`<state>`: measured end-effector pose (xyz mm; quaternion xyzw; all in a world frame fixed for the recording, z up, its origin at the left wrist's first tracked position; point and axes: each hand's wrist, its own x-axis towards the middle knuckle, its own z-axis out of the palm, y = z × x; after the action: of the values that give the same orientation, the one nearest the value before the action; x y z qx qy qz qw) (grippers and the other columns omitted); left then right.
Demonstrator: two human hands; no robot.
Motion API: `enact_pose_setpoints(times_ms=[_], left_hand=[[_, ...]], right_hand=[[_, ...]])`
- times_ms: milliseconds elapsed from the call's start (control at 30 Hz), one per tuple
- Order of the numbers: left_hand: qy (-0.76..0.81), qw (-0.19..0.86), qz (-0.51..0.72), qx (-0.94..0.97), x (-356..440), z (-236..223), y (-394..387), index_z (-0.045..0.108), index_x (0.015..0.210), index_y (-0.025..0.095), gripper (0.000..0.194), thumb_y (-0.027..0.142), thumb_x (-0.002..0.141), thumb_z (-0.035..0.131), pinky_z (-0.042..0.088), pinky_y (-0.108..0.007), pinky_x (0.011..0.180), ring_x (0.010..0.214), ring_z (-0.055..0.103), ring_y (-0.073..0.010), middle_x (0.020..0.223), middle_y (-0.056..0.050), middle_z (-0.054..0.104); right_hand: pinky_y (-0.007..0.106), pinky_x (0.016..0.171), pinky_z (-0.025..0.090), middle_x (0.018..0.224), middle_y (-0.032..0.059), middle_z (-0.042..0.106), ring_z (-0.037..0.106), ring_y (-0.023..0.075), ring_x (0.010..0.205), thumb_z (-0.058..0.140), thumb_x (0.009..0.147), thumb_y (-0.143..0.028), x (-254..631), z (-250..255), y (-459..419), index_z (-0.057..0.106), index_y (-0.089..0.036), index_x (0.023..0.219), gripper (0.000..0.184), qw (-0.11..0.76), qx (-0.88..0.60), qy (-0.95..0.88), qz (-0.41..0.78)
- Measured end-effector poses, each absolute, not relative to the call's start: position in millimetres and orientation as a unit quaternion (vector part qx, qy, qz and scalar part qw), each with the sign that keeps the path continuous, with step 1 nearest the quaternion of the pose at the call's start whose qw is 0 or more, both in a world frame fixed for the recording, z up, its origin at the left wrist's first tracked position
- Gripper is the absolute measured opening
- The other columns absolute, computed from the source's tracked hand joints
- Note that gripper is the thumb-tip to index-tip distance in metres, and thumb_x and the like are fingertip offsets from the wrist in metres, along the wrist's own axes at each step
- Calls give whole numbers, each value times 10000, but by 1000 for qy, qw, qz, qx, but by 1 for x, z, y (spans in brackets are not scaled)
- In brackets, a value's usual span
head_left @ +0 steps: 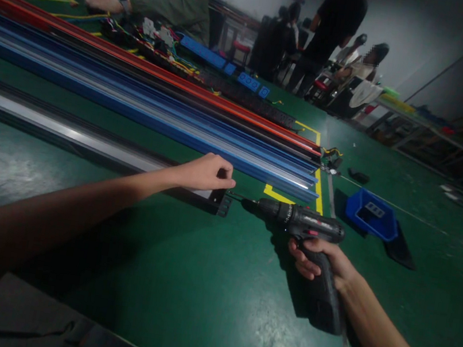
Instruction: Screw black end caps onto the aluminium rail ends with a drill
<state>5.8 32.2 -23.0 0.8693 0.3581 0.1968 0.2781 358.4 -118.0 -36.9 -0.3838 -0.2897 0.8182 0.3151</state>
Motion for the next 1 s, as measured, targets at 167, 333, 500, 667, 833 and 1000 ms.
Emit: enact_pose_setpoints(times_ms=[167, 333, 500, 667, 833, 1000], left_hand=[[362, 280, 192, 868, 6, -21, 31, 692, 744, 168, 298, 432, 869, 632, 358, -248, 620, 631, 578, -114, 692, 1, 688], [368, 281, 190, 866, 7, -20, 31, 693, 743, 168, 297, 434, 863, 636, 354, -252, 620, 629, 571, -115, 691, 0, 686], [363, 284, 195, 866, 7, -21, 31, 694, 747, 167, 298, 435, 864, 635, 351, -254, 618, 628, 574, -114, 691, -4, 687], [364, 288, 197, 863, 7, -21, 31, 696, 742, 165, 288, 423, 858, 641, 351, -254, 615, 618, 569, -113, 675, 1, 680], [368, 280, 196, 865, 7, -22, 32, 694, 732, 160, 289, 419, 854, 651, 352, -246, 616, 610, 567, -106, 654, 5, 673], [368, 281, 193, 865, 7, -22, 32, 698, 744, 163, 297, 432, 857, 648, 352, -238, 607, 605, 566, -105, 646, 9, 668]], right_hand=[[185, 450, 487, 711, 27, 620, 431, 35, 420, 704, 839, -242, 358, -36, -118, 719, -69, 927, 194, 314, -380, -294, 819], [179, 447, 480, 710, 25, 621, 415, 30, 419, 704, 838, -241, 356, -34, -119, 723, -70, 926, 193, 315, -385, -288, 818], [186, 449, 484, 706, 29, 629, 414, 32, 414, 693, 832, -223, 357, -35, -118, 727, -66, 934, 190, 317, -379, -290, 819], [190, 449, 486, 710, 33, 642, 433, 34, 413, 698, 829, -226, 357, -36, -119, 744, -55, 943, 211, 319, -377, -287, 821], [186, 458, 487, 732, 46, 653, 455, 35, 417, 681, 841, -217, 356, -36, -119, 751, -45, 994, 241, 321, -366, -285, 826], [188, 459, 492, 730, 47, 651, 465, 37, 422, 669, 849, -209, 356, -36, -119, 752, -45, 994, 234, 322, -363, -282, 827]])
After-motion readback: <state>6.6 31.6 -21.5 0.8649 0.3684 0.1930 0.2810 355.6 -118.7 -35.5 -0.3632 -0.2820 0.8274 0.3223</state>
